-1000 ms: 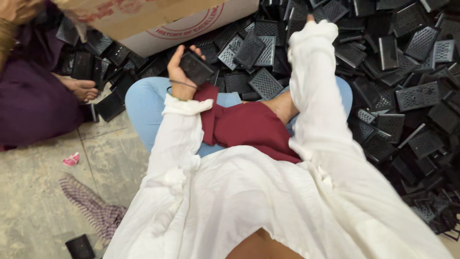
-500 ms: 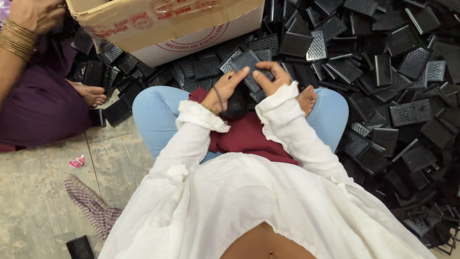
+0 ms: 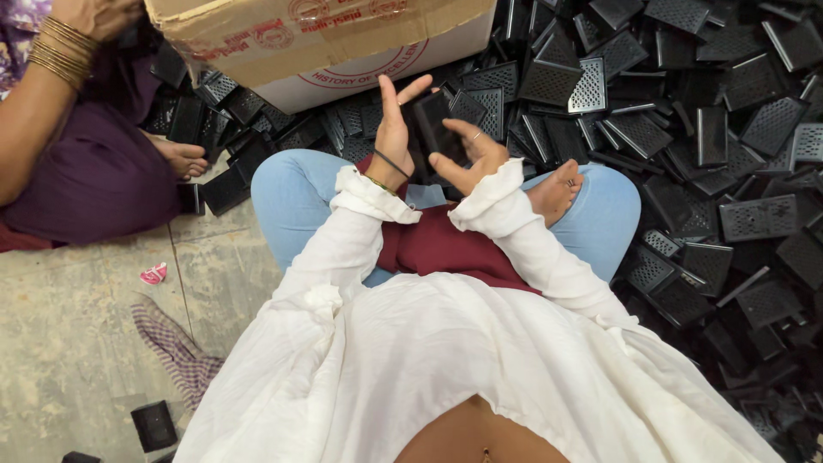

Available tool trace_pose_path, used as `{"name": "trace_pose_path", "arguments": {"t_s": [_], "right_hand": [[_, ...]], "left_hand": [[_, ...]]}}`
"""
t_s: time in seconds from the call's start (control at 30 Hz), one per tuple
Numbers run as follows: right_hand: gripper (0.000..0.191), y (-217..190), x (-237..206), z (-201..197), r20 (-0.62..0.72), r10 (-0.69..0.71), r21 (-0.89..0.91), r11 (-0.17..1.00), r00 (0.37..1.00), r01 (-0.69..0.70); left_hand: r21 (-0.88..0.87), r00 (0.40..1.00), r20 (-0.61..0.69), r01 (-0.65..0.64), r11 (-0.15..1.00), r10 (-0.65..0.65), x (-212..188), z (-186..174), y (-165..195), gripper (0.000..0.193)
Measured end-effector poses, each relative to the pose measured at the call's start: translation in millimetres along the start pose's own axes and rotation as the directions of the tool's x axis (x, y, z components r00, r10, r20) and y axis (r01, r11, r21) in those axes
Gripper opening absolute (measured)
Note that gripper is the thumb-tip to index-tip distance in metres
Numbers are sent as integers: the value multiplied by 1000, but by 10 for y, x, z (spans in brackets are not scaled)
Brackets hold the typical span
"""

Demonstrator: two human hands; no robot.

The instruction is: The person sits on the floor surrounded by black perforated plastic components, picks up individual parts, turns them over in both hands, and places them into a cardboard box. The person repeatedly reaches into the pile, handles one part at a time, and moves box flaps aside while continuing to fill the box.

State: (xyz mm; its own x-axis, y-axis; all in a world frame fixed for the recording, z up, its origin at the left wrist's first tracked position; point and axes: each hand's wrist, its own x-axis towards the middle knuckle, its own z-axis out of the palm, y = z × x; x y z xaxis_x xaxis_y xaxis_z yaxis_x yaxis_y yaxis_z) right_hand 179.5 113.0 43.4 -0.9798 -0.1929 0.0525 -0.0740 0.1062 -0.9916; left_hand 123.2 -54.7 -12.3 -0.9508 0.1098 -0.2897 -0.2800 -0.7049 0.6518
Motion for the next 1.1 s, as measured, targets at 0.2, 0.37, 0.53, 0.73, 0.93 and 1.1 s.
{"name": "trace_pose_path", "arguments": {"t_s": [0.2,0.37,0.53,0.73,0.93,1.1], "right_hand": [[56,-44,-57,42,-15,-77,-87,993,997,75],[58,-110,-101,10,35,-224,-254,941,974,225],[58,-140,-72,-3,73,-138,-112,983,988,146],[59,-141,-94,27,78,-119,-62,990,990,124],[51,-231,-149,17,29,-121,-46,991,992,122],[50,-347,-128,50,19,-14,-18,1000,1000,14]], "left_hand": [[32,995,60,-85,996,83,-15,81,-103,76],[126,967,138,-230,965,212,-159,115,-153,47],[91,978,84,-198,976,191,-242,124,-73,49],[317,948,53,-315,895,315,-313,135,-109,53],[-71,994,-1,-110,991,110,-223,105,95,75],[44,989,19,-150,988,150,-220,176,141,81]]}}
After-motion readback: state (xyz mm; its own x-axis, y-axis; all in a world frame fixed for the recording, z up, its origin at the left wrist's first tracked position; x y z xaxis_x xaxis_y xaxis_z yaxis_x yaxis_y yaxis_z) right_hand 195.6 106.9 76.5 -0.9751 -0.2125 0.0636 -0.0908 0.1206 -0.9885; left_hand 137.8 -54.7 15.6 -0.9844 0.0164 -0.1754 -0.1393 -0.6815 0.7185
